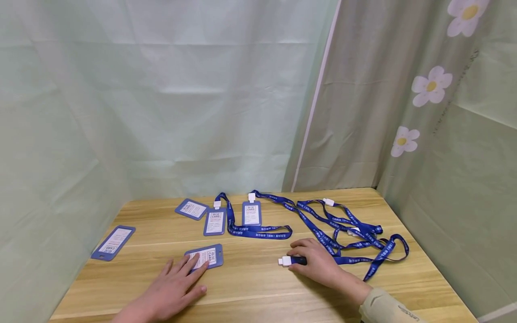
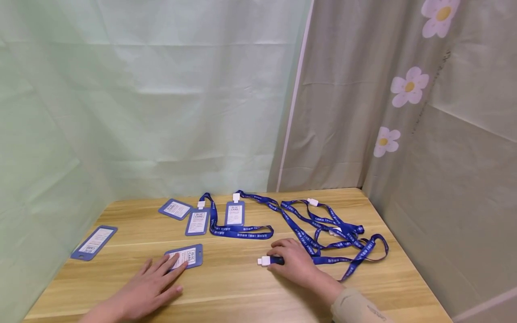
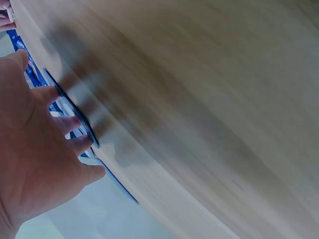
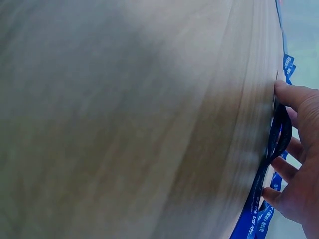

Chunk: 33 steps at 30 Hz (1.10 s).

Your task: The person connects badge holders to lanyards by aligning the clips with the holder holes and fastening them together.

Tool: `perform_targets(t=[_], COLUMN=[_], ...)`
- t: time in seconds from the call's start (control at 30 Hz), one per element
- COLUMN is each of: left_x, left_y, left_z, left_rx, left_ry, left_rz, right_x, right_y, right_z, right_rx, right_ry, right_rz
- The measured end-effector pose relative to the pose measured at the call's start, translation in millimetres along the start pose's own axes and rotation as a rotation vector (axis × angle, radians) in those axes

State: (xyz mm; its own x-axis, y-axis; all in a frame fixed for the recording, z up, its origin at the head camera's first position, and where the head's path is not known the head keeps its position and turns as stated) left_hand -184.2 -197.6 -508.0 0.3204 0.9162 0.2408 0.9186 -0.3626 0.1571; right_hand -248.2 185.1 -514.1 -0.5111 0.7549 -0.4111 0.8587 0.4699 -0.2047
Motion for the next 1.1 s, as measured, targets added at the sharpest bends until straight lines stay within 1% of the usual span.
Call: perform_targets(t=[0.33, 0.5, 0.73, 0.93, 1.1], left_x=[16.6, 30.3, 50.7, 67.0, 79.8], left_y=[-4.2, -5.5, -13.9, -21.1, -26.1], left_z=[2.6, 1.4, 4.7, 6.9, 7.8], left_rx=[0.004, 0.000, -0.007, 0.007, 0.034], left_ry=[0.015, 0.028, 0.013, -0.006, -0.032], left_rz=[0.052, 0.094, 0.134, 0.169, 0.194], right_x=[0.5, 0.9, 0.9, 0.8, 0.0], right_y=[-0.2, 0.0, 0.3, 0.8, 0.5], right_z=[0.0, 0.5, 1.3, 0.6, -0.5], right_rx=[0.001, -0.004, 0.000, 0.008, 0.015], right_ry=[-0.007, -0.004, -0.013, -0.020, -0.024], right_rz=[0.008, 0.009, 0.002, 0.008, 0.006])
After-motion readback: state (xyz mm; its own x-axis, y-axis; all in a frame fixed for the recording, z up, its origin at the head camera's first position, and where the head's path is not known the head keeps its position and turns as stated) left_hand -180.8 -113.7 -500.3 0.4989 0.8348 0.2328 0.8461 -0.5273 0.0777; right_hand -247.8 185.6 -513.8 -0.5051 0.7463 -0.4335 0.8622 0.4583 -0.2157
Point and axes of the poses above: each hand's wrist, its own y-axis away from the middle knuckle, its own z-axis out of the palm, x = y × z, the point moved 5 cm from there along -y, towards the middle knuckle, and after that the axes turned 3 degrees about x, right-handed, at the moved point
